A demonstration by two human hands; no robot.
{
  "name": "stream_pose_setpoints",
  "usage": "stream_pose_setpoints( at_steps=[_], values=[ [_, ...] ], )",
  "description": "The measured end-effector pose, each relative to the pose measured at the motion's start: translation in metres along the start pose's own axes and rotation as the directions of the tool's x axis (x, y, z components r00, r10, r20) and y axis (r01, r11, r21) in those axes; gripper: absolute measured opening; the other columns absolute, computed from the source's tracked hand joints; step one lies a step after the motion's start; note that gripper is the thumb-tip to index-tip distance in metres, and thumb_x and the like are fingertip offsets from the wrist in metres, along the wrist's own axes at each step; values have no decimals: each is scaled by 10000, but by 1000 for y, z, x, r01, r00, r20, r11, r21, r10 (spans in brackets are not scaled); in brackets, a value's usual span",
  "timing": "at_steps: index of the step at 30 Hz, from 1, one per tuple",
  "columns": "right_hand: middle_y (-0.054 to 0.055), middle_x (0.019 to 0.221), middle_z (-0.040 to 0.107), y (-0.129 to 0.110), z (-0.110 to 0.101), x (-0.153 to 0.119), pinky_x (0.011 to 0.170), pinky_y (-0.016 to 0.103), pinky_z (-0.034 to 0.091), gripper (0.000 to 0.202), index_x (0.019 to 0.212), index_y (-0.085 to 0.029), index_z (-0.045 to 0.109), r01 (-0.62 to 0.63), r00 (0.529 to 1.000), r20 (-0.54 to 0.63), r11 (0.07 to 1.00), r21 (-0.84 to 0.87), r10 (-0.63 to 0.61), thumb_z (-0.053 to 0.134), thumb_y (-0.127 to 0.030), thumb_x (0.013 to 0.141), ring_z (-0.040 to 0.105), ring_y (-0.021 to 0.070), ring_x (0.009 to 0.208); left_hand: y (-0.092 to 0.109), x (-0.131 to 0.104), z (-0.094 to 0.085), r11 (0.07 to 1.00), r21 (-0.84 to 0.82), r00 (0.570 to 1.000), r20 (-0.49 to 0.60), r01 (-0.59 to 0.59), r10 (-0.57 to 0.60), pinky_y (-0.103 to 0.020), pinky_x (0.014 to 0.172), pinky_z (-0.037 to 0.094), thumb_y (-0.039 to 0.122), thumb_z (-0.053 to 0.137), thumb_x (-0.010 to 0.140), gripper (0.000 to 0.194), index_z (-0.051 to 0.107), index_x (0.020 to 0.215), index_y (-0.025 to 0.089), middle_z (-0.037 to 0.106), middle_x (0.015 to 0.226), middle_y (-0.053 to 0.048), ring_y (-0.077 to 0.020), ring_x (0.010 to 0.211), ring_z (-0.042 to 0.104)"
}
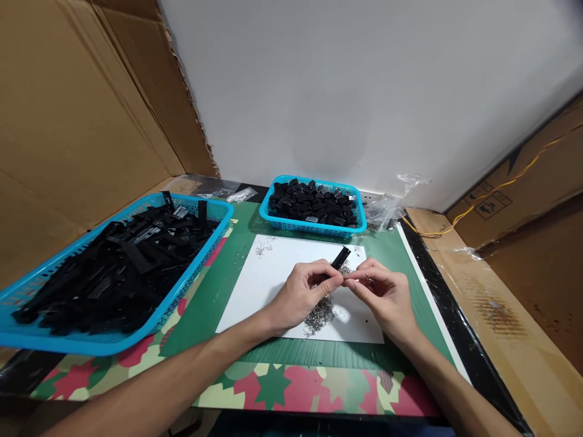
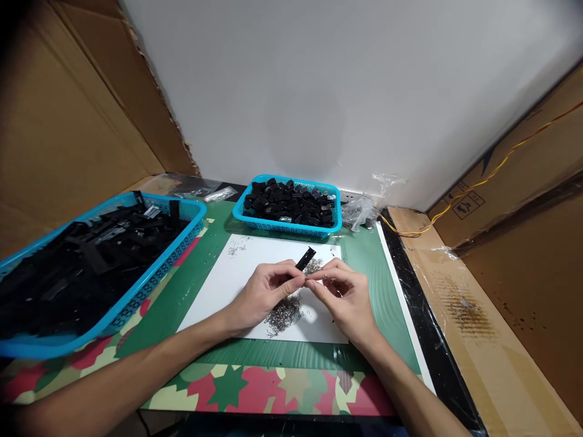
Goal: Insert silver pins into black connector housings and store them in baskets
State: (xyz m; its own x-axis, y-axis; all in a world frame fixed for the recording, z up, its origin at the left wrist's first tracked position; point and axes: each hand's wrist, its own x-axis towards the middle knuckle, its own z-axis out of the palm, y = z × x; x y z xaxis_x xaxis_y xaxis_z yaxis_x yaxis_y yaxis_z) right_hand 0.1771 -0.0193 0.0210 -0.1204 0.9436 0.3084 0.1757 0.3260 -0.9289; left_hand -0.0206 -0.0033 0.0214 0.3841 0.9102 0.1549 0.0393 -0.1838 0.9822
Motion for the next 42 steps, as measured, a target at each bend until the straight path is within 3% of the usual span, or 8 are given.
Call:
stream_pose_setpoints(
  at_steps=[9,13,17,22,28,34,42],
  values=[
    [49,790,642,-1,-1,6,532,275,402,240,802,-196,784,-86,996,35,996,19,86,784,-427,867,517,144,648,2,-2,-3,977,196,997,28,-81,76,-292,730,409,399,589,1015,265,744,945,194,615,894,-40,-174,816,557],
    [28,800,589,-2,-2,1,479,267,340,139,836,-208,783,27,993,-115,998,-51,-32,766,-335,888,447,111,580,5,-2,-5,985,152,995,62,-83,74,-332,916,451,379,455,1075,302,701,1116,210,658,1073,-74,-214,1012,616],
    [15,803,548,-4,-2,-7,468,275,333,44,888,-233,785,181,949,-212,953,-243,-234,745,-235,906,429,109,570,1,-3,-3,998,42,998,24,-52,51,-332,948,479,369,551,1045,286,540,1299,238,687,1163,-84,-221,1105,634],
    [8,752,599,-1,-1,-9,473,270,403,193,1035,-272,797,360,898,-98,845,-395,-429,727,-141,914,483,116,549,-3,-5,0,999,15,998,46,-35,34,-303,897,507,335,686,977,607,390,1503,274,733,1126,-67,-190,982,677],
    [17,758,659,3,-2,-9,479,248,448,237,1066,-250,786,483,859,45,778,-402,-510,692,-88,923,545,107,530,-7,-4,-1,996,6,995,35,-92,92,-306,987,530,280,725,946,536,555,1452,238,735,1196,-73,-220,1139,682],
    [15,759,653,6,-5,-8,492,230,431,191,1028,-201,774,485,868,83,796,-362,-491,693,-70,917,525,96,541,-13,-4,-3,992,43,992,40,-121,119,-304,998,543,258,729,943,535,563,1451,255,734,1185,-54,-205,1131,689],
    [15,720,629,2,-4,-5,482,227,396,134,967,-148,764,531,834,98,743,-408,-543,706,-51,895,495,85,521,-15,-4,-3,975,137,985,51,-173,168,-295,921,546,192,698,954,547,536,1468,287,711,1201,-50,-185,1068,674]
  ],
)
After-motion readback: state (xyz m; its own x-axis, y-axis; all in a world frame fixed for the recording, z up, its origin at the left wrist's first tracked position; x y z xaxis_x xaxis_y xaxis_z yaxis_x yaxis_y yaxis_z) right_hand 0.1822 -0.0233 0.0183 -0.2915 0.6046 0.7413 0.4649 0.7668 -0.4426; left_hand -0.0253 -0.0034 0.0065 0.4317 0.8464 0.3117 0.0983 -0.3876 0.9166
